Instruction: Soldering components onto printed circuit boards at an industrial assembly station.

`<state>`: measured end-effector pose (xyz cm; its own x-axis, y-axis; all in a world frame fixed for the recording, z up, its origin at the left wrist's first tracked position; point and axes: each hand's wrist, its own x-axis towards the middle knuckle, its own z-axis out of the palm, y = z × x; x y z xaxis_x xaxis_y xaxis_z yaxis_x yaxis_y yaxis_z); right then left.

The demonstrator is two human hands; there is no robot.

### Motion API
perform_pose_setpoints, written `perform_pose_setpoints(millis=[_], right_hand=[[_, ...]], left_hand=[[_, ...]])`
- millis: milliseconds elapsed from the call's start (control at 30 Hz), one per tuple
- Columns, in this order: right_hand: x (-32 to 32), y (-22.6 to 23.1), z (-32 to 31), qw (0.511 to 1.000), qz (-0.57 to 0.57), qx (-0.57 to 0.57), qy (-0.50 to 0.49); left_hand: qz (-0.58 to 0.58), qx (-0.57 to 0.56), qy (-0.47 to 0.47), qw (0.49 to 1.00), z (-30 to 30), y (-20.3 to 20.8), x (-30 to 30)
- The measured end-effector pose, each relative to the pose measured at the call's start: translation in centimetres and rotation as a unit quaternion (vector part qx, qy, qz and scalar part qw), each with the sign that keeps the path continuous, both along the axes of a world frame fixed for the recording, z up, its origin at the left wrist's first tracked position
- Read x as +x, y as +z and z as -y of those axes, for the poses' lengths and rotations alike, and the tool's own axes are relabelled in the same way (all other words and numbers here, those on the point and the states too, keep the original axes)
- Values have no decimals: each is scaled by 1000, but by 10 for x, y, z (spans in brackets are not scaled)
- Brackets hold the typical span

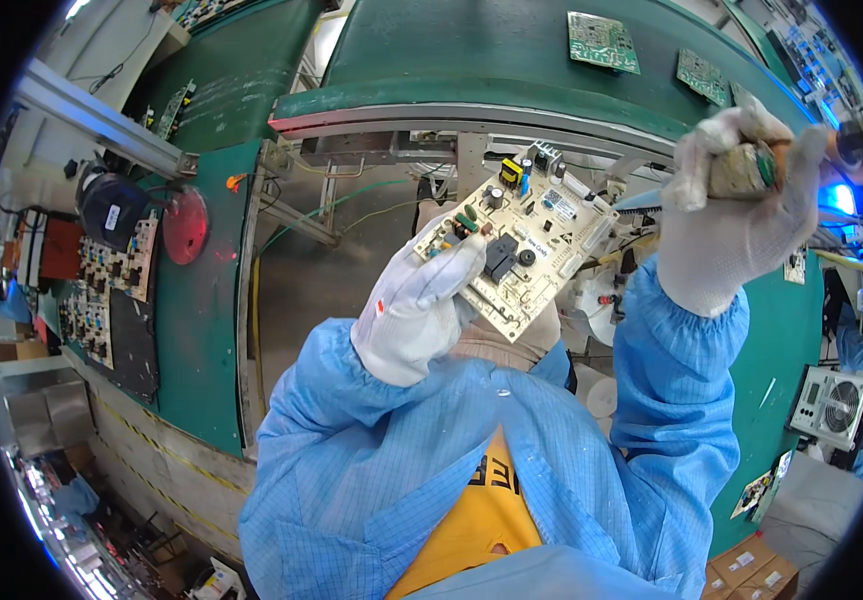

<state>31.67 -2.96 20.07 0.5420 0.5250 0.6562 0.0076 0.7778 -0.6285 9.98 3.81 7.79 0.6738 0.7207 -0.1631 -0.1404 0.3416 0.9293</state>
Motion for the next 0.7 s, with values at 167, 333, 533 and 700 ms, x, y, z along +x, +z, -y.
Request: perform_pose_setpoints(millis=[167, 333, 533, 700], right_hand=[[17, 20, 31, 963, -268, -7, 31], [37, -5, 67, 976, -204, -28, 66], [54, -6, 99, 993, -106, -57, 17], [54, -8, 119, 980, -182, -53, 64]], left_hand=[[8, 361, 51, 931, -59, 34, 0], [-11, 425, 267, 865, -165, 50, -11], [-397, 455, 405, 687, -316, 11, -49], [-506, 389, 284, 715, -388, -22, -66]])
